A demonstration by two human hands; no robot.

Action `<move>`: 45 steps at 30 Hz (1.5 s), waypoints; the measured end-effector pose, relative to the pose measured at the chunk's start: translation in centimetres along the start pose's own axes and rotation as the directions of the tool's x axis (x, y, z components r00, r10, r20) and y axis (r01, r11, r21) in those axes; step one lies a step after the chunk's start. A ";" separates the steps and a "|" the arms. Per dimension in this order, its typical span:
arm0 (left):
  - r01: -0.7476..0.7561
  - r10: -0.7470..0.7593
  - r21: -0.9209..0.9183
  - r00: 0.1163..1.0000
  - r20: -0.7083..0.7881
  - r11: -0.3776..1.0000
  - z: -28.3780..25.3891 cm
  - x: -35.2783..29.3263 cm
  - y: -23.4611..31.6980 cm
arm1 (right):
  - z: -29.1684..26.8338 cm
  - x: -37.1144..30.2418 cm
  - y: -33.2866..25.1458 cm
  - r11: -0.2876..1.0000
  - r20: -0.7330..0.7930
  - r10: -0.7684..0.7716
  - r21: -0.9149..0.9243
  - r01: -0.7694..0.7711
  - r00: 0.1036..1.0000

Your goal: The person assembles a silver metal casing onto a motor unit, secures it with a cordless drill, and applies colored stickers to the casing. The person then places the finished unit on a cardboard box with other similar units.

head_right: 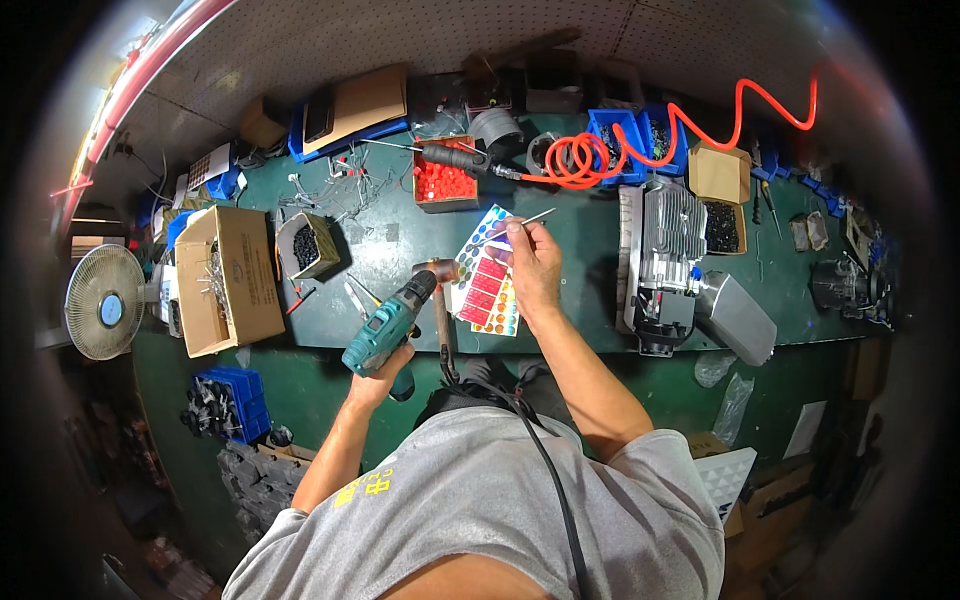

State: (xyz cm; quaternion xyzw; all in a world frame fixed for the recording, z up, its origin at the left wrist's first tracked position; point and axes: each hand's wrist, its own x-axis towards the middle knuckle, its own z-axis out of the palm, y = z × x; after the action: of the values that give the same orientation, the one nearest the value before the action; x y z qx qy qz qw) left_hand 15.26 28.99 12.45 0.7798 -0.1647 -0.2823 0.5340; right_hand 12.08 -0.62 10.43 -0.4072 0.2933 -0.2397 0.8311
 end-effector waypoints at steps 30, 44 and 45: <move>0.038 -0.015 -0.198 0.993 0.114 0.979 1.9 1.0 1.5 | -0.2 -1.7 0.7 0.916 0.247 0.325 0.158 -0.369 0.913; -0.203 0.213 0.127 0.975 -0.066 0.971 6.3 1.2 4.3 | 7.0 -3.8 0.9 0.721 -0.124 0.501 0.608 -0.334 0.856; -0.185 0.191 0.106 0.980 -0.048 0.977 6.3 1.1 4.2 | 7.1 -3.8 0.8 0.729 -0.136 0.503 0.598 -0.334 0.854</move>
State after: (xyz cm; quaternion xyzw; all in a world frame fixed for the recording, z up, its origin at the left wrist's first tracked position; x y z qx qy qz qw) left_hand 12.47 22.11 14.36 0.7944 -0.2364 -0.1992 0.5228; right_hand 14.34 6.00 14.40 -0.0316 0.4138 -0.1751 0.8928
